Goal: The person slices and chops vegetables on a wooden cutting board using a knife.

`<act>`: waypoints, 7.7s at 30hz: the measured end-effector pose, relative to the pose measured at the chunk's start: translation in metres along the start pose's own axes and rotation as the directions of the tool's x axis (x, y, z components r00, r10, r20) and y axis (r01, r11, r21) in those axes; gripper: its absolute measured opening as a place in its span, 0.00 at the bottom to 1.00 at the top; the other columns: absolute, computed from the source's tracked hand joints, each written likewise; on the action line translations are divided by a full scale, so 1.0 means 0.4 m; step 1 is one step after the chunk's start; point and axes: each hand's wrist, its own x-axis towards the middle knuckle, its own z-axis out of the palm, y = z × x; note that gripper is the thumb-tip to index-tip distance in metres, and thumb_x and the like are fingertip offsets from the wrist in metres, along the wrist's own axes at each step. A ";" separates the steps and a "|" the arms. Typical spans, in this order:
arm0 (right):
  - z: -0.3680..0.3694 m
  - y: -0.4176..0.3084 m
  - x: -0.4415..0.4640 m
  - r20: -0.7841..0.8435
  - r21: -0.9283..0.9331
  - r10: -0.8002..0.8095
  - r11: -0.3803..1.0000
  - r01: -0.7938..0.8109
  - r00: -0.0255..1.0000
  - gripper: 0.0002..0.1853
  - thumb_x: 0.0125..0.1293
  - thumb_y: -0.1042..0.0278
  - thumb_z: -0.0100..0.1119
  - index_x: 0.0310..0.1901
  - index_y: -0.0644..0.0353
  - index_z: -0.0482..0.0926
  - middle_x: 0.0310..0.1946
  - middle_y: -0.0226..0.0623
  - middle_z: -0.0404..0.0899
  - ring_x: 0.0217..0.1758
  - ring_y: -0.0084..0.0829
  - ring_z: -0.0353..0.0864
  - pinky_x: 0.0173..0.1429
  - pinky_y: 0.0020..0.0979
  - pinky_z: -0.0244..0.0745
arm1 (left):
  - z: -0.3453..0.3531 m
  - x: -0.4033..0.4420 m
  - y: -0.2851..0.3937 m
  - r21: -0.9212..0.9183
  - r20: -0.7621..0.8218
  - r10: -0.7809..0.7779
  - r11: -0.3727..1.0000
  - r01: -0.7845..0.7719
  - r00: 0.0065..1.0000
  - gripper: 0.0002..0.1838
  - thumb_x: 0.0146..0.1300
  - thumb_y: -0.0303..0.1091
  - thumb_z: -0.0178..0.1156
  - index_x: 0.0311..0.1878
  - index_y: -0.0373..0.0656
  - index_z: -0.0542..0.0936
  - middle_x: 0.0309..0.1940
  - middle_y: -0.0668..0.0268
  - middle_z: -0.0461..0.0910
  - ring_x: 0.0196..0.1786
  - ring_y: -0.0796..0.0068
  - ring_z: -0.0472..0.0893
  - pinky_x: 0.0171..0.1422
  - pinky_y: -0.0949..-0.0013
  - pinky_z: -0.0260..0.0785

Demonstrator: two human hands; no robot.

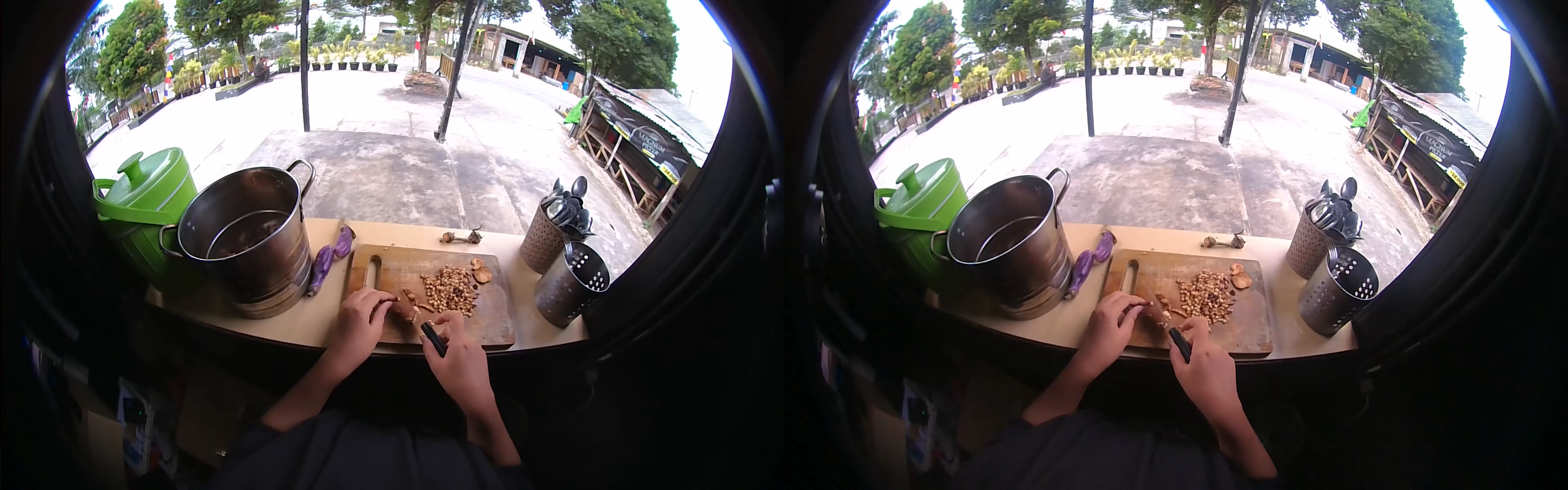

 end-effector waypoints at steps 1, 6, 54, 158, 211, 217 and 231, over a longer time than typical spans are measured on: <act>0.002 0.004 0.000 -0.004 0.000 0.000 1.000 0.000 1.000 0.19 0.69 0.61 0.65 0.56 0.52 0.68 0.27 0.46 0.83 0.34 0.55 0.86 0.36 0.51 0.76 | 0.000 0.001 0.001 -0.001 0.001 0.003 1.000 -0.003 1.000 0.07 0.64 0.23 0.64 0.45 0.36 0.83 0.41 0.55 0.82 0.46 0.54 0.82 0.52 0.58 0.74; 0.009 0.009 0.002 -0.094 -0.025 -0.068 0.997 0.066 0.993 0.15 0.69 0.60 0.65 0.49 0.55 0.70 0.27 0.47 0.83 0.32 0.56 0.85 0.34 0.52 0.76 | -0.028 -0.001 0.063 0.317 0.061 0.266 0.909 -0.271 0.962 0.19 0.61 0.23 0.60 0.53 0.53 0.85 0.58 0.68 0.78 0.62 0.63 0.75 0.67 0.53 0.58; -0.008 0.030 -0.030 0.027 -0.082 -0.169 0.982 0.171 0.985 0.15 0.67 0.63 0.68 0.52 0.54 0.77 0.31 0.45 0.85 0.37 0.50 0.86 0.40 0.44 0.78 | -0.110 0.199 0.052 -0.018 0.431 0.206 0.975 -0.220 0.878 0.12 0.64 0.41 0.70 0.42 0.43 0.86 0.38 0.62 0.86 0.46 0.63 0.84 0.58 0.60 0.68; -0.021 -0.011 -0.046 -0.067 -0.007 -0.053 0.999 0.053 0.996 0.17 0.70 0.67 0.65 0.60 0.48 0.84 0.51 0.42 0.87 0.51 0.46 0.87 0.53 0.39 0.82 | 0.019 0.002 0.011 0.016 0.094 0.051 0.998 -0.053 0.994 0.11 0.55 0.27 0.74 0.39 0.36 0.84 0.37 0.60 0.82 0.42 0.63 0.84 0.48 0.65 0.78; -0.010 -0.013 -0.043 -0.061 0.028 -0.055 0.998 0.056 0.997 0.17 0.71 0.68 0.64 0.60 0.49 0.83 0.49 0.44 0.87 0.50 0.50 0.86 0.50 0.41 0.81 | 0.032 -0.007 0.013 -0.003 0.068 -0.019 1.000 0.019 0.998 0.07 0.57 0.28 0.72 0.36 0.39 0.84 0.34 0.61 0.82 0.43 0.60 0.82 0.48 0.60 0.75; -0.017 -0.015 -0.057 -0.050 0.038 -0.034 0.999 0.036 0.998 0.17 0.70 0.67 0.64 0.60 0.50 0.83 0.49 0.45 0.87 0.50 0.50 0.86 0.51 0.40 0.81 | 0.026 -0.007 0.012 -0.025 0.075 0.002 1.000 0.000 0.997 0.08 0.55 0.27 0.72 0.38 0.38 0.84 0.35 0.60 0.82 0.44 0.58 0.82 0.50 0.59 0.75; 0.007 -0.023 -0.057 -0.054 -0.005 -0.056 0.998 0.056 0.997 0.18 0.71 0.68 0.63 0.62 0.48 0.82 0.48 0.45 0.87 0.49 0.49 0.86 0.50 0.42 0.81 | 0.019 -0.006 0.019 -0.035 0.069 -0.007 0.999 0.009 0.998 0.05 0.57 0.25 0.71 0.36 0.37 0.84 0.33 0.60 0.82 0.40 0.60 0.83 0.45 0.61 0.75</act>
